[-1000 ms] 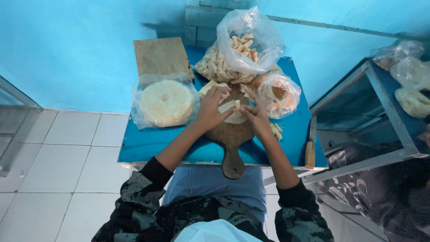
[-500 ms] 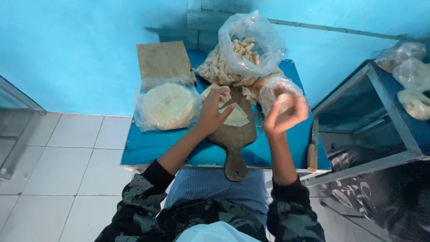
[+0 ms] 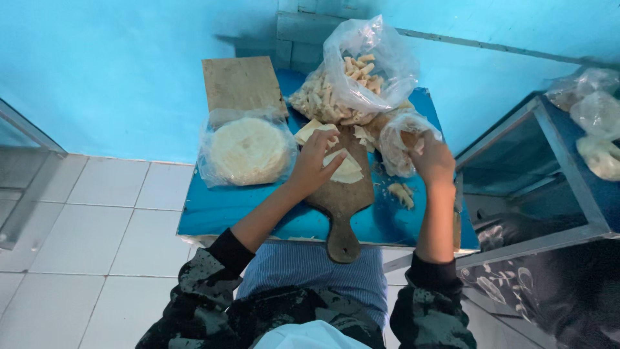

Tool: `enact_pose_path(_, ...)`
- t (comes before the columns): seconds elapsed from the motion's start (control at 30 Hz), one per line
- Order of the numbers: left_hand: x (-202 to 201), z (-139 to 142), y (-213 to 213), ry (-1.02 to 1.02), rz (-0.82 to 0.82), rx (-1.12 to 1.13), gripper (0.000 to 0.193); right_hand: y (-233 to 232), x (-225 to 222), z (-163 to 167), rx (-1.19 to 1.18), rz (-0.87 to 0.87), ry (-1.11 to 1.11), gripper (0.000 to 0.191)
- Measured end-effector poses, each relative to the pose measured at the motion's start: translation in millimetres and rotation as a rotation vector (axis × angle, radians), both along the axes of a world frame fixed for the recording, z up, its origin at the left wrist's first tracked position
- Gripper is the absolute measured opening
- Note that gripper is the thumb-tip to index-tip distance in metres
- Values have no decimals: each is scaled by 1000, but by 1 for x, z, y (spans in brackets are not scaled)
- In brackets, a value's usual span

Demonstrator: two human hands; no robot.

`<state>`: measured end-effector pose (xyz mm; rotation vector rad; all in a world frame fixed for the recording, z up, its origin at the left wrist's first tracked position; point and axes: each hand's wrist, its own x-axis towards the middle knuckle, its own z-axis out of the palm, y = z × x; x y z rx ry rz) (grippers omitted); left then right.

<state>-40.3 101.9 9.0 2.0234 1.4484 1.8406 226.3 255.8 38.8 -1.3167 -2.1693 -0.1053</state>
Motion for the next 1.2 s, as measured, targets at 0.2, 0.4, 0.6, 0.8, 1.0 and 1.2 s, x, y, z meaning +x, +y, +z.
enact_pose_path(0.2, -3, -18, 7, 69, 68, -89, 31, 15, -9, -39, 22, 109, 364, 32)
enact_pose_path(0.4, 5, -35, -5, 543, 413, -230, 47, -2, -23, -31, 123, 208, 469, 37)
enact_pose_path(0.6, 6, -36, -11, 562, 373, -352, 36, 2, -15, -33, -69, 232, 634, 45)
enact_pose_path(0.8, 6, -41, -9, 453, 390, -379, 36, 19, 16, -43, -106, 192, 885, 46)
enact_pose_path(1.0, 3, -49, -3, 403, 399, -378, 38, 27, 41, -46, -20, 138, 1055, 47)
enact_pose_path(1.2, 1, -59, 5, 395, 258, -274, 29, 25, 55, -45, -60, 209, 1216, 47)
